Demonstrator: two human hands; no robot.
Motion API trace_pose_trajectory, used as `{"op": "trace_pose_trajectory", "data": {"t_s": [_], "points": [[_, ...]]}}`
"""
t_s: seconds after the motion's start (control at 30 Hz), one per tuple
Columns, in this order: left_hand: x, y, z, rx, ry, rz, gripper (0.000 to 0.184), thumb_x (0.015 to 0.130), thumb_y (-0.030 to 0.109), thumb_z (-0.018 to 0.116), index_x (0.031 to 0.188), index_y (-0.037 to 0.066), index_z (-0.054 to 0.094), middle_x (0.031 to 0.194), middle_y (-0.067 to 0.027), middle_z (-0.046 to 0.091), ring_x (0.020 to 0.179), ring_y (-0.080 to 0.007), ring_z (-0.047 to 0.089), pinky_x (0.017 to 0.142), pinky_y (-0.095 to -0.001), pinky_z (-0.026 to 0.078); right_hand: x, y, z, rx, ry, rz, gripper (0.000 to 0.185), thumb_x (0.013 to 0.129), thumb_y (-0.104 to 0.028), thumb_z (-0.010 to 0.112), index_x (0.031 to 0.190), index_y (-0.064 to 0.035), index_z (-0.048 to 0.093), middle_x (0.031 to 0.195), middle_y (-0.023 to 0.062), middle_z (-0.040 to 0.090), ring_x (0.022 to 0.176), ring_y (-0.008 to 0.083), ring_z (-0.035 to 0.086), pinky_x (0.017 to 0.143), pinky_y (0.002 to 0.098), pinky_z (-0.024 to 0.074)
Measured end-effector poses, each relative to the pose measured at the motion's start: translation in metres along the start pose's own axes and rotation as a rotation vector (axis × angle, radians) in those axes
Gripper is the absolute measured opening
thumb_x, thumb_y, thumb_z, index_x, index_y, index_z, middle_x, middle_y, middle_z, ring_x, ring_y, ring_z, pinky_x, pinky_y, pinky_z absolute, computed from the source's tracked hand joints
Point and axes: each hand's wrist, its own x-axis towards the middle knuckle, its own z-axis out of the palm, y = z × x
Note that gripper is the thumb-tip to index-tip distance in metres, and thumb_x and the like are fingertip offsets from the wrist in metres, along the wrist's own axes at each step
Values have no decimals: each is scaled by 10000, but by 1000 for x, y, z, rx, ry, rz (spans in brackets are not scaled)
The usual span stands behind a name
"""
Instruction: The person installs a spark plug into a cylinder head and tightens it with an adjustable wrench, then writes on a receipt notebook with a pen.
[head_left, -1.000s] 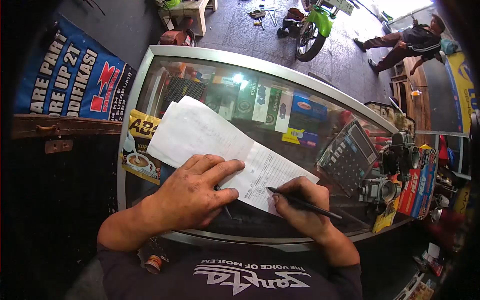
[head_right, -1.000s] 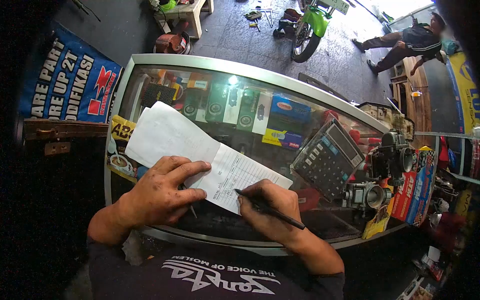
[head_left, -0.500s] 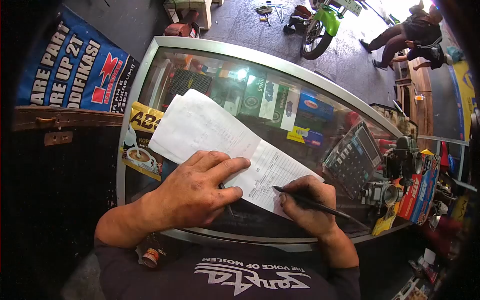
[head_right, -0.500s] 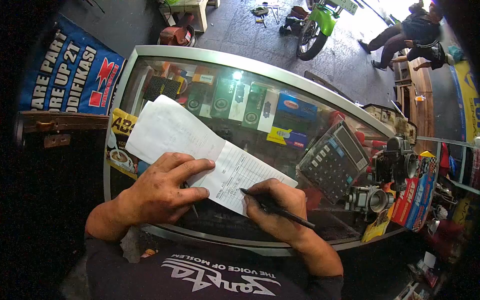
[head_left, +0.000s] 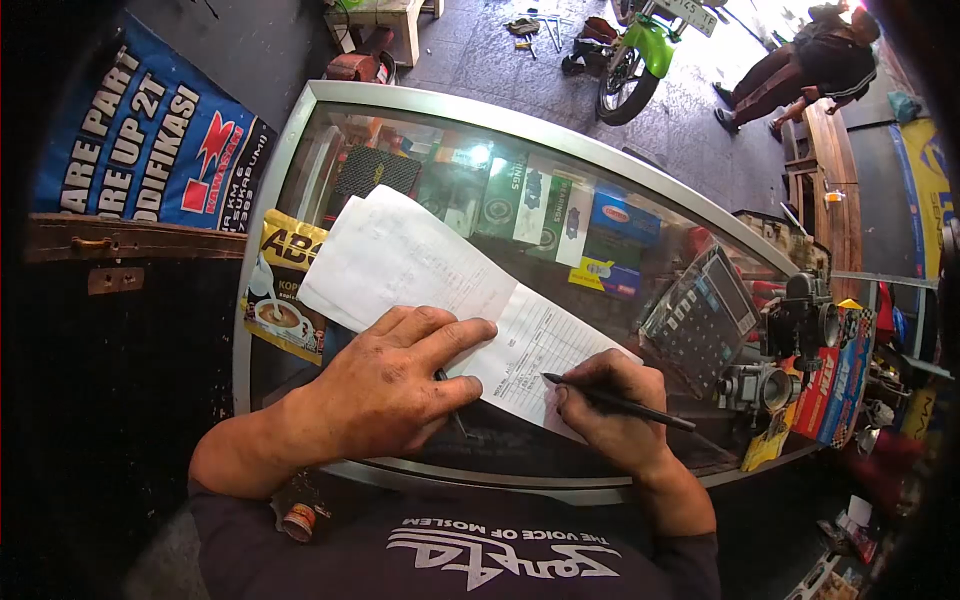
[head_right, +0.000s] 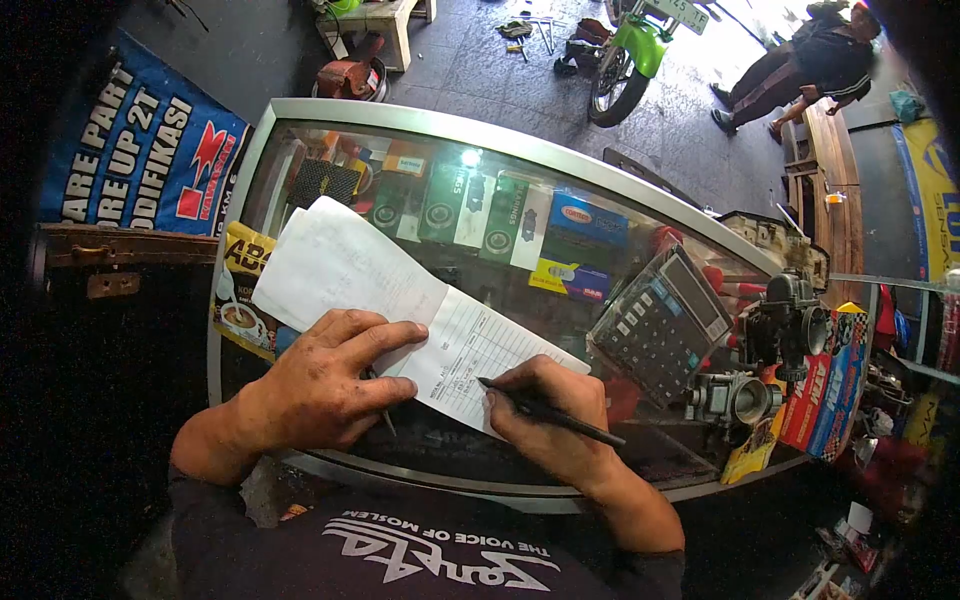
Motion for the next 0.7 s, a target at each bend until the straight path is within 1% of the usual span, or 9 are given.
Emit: {"op": "trace_pose_trajectory", "data": {"t_s": [0.13,0.23,0.3,0.5,0.63,0.7], "points": [[0,1,1,-8,6,-3,263,737,129,812,995,136,758,1398,-158,574,1229,-328,562,1020,-454,477,0,-3,1,16,21,21,130,815,10,784,892,32,682,818,99,739,717,113,692,658,273,559],[0,0,2,-11,15,2,263,737,124,812,994,137,757,1398,-161,574,1228,-328,564,1018,-452,477,1,-2,0,-33,11,-3,129,806,19,781,890,32,683,811,102,736,717,121,697,663,275,560],[0,0,1,-19,10,0,266,744,121,809,1003,137,754,1397,-166,573,1228,-329,566,1017,-453,475,0,-1,0,-28,28,-16,188,821,-73,817,912,25,685,817,159,754,712,176,741,650,304,578],[0,0,2,-17,14,-4,287,735,120,809,1015,137,750,1396,-170,576,1231,-332,565,1023,-457,468,1,-1,0,-50,10,3,190,829,-72,806,934,33,687,827,165,754,726,174,744,652,305,579],[0,0,1,-19,11,2,291,728,116,811,1011,138,749,1398,-170,578,1231,-331,567,1027,-458,465,0,-1,0,-3,14,29,195,830,-72,806,937,36,685,837,165,755,730,177,744,655,308,580],[1,0,0,-16,-4,-2,286,729,111,810,1007,136,747,1398,-169,578,1228,-332,570,1027,-458,467,1,-6,-1,-20,17,27,144,831,-10,796,915,29,686,837,107,736,730,121,692,665,276,556]]}}
